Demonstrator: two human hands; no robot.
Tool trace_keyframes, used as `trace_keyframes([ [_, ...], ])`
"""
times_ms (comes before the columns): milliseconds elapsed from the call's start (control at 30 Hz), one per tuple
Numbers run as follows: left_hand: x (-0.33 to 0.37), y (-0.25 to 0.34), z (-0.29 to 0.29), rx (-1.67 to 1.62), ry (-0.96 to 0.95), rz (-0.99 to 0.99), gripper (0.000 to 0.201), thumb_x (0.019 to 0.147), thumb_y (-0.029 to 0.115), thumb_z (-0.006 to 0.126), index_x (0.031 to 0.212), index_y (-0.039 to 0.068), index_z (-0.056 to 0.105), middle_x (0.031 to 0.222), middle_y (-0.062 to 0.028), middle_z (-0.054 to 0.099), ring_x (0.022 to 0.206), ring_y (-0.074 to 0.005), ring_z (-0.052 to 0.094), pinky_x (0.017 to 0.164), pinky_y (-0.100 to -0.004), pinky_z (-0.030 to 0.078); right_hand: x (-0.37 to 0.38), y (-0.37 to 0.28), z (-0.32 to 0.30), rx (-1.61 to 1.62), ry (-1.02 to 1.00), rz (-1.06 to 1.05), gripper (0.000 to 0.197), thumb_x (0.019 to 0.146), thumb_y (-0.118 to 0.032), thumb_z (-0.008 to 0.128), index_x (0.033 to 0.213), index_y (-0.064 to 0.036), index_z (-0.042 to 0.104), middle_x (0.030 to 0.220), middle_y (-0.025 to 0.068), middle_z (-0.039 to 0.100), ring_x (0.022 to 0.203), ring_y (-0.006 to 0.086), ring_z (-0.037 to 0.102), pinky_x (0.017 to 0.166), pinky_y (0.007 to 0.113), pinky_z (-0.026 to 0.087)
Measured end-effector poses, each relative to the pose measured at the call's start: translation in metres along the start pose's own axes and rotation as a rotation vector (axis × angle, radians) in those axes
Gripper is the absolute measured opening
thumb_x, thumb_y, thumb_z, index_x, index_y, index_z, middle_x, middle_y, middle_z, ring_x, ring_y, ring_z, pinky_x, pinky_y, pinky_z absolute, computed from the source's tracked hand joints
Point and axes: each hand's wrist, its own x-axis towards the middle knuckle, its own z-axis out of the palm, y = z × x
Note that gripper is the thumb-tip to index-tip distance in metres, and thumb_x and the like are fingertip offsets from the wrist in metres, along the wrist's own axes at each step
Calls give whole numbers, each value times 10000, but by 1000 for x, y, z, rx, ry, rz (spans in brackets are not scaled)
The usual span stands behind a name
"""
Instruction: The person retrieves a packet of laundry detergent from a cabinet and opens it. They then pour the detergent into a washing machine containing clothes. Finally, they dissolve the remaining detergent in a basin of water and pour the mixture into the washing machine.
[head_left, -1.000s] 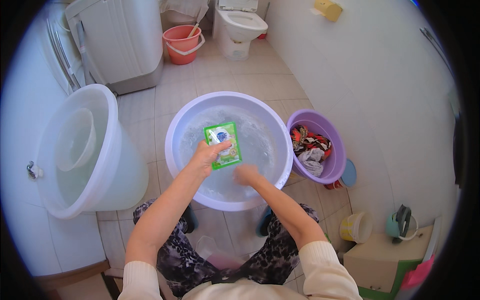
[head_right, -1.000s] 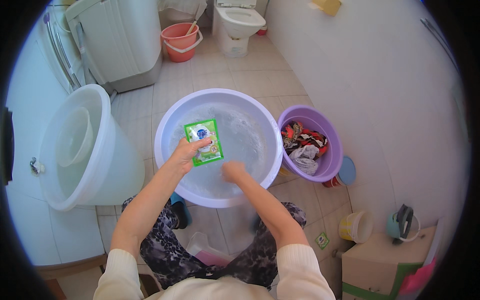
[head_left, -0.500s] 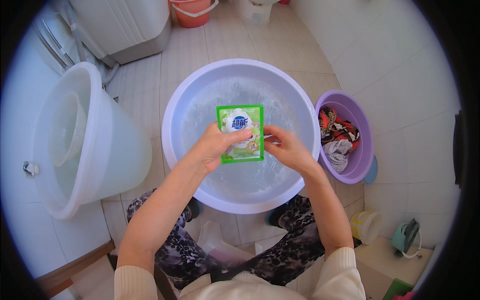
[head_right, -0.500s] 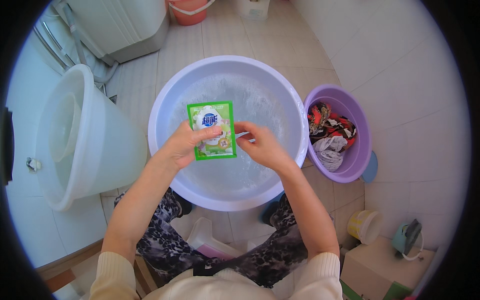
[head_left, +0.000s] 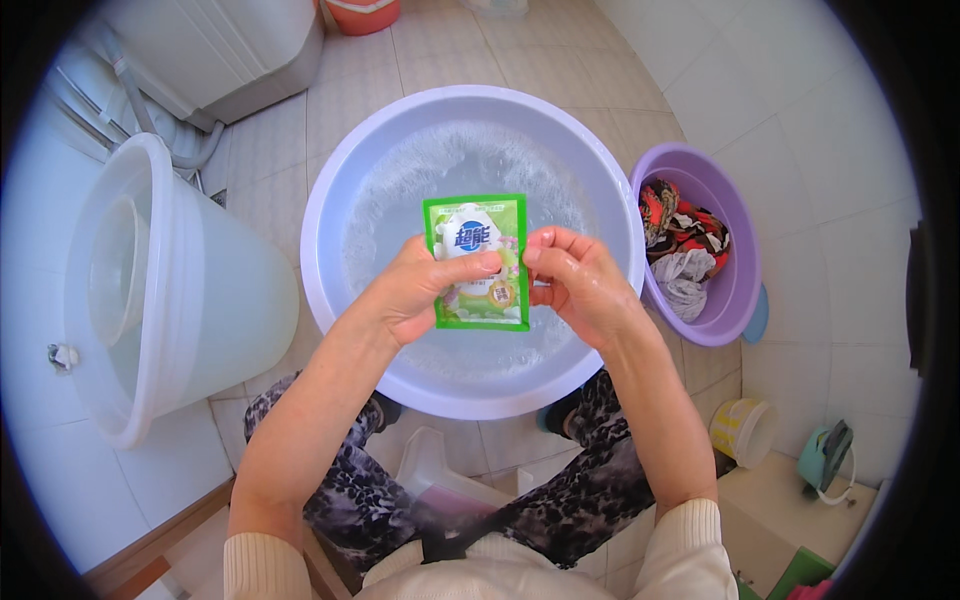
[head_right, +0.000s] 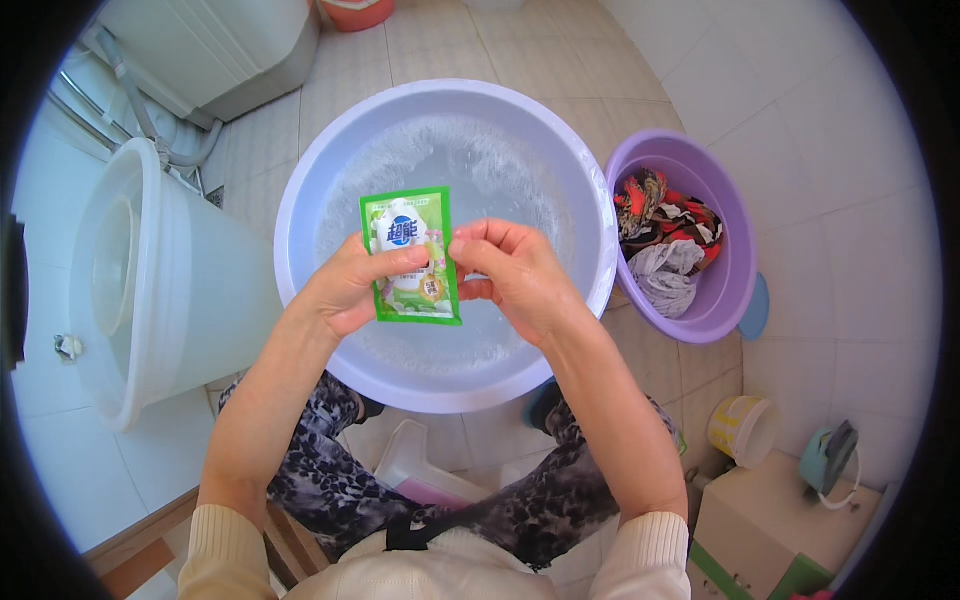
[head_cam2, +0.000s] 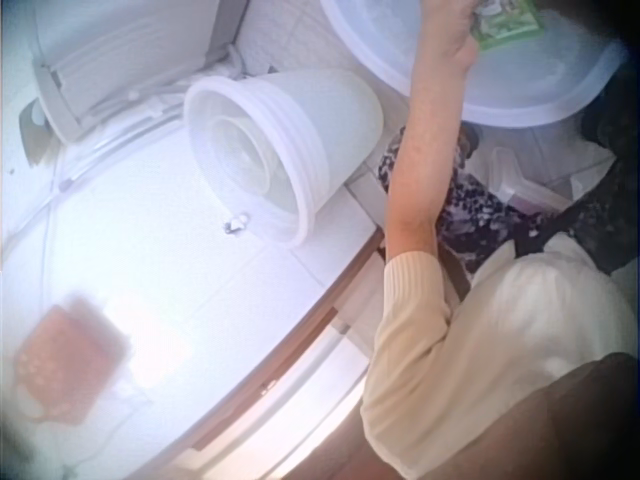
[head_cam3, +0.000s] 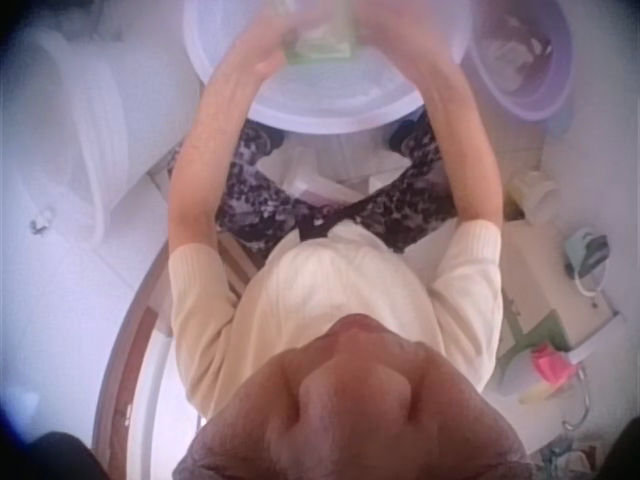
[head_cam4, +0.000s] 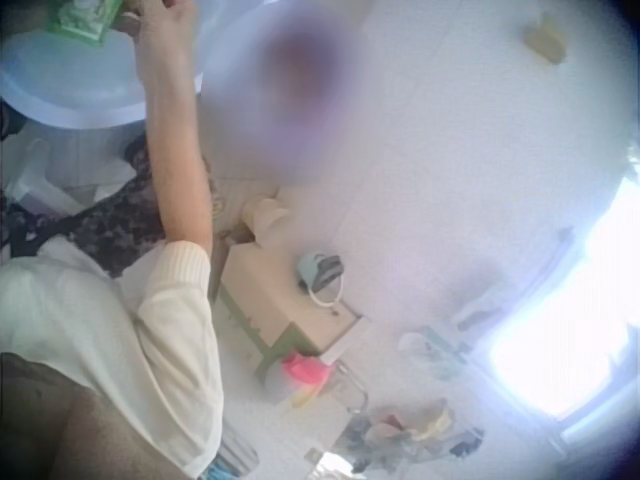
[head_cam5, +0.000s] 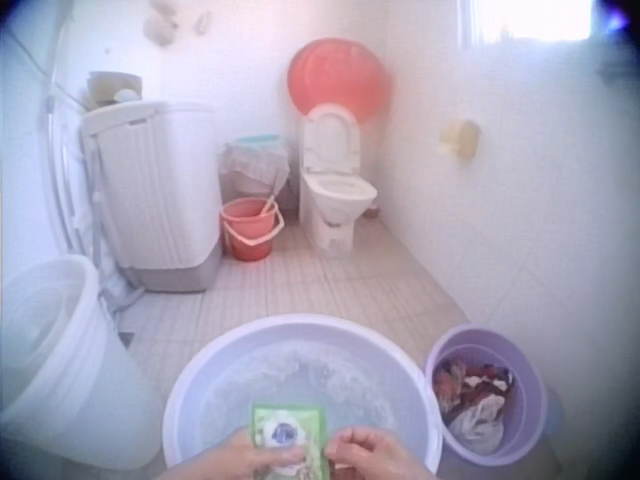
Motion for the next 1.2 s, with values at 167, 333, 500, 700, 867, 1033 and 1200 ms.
trace_keyframes([
  [167,0,-4,0,51,9,-24,343,713,104,660,1016,27,521,928,-70,587,831,-164,580,735,-318,490,9,3,-5,116,11,37,64,790,-115,555,819,-58,551,714,-1,541,649,68,511,588,230,457],
  [333,-2,1,-3,-50,120,39,309,715,117,667,981,34,534,897,-64,590,816,-162,582,716,-311,492,1,12,2,131,-41,136,75,784,-107,562,834,-52,552,729,13,547,647,77,521,604,242,480],
  [500,-5,2,-2,-52,175,77,280,717,122,669,955,43,544,876,-63,592,787,-164,588,693,-307,494,-5,17,1,194,-73,197,76,770,-60,566,842,-41,548,771,20,551,715,93,544,672,276,498],
  [700,-3,1,-3,0,174,92,298,705,124,681,957,36,549,880,-66,596,783,-155,589,692,-307,494,-9,16,-1,144,-187,95,134,755,-21,556,887,-37,543,870,42,553,836,139,544,756,305,473],
  [867,-5,-5,8,362,81,-14,301,690,132,694,939,19,568,878,-70,602,786,-134,582,671,-275,476,-6,4,0,-187,30,-231,241,733,-68,603,965,-27,552,871,24,542,832,123,518,735,275,437],
  [1033,-3,-20,21,734,-128,-10,313,679,116,691,945,5,570,852,-65,599,772,-108,563,667,-245,450,-4,2,1,-563,-3,-220,166,732,-138,631,838,-14,603,722,1,561,669,72,492,592,225,406],
  [1200,-4,-20,19,504,-105,-60,304,705,149,681,942,0,562,832,-43,593,767,-101,549,661,-233,440,-7,5,-3,-598,89,-307,140,779,-134,590,779,5,590,668,6,566,625,48,483,551,200,395],
])
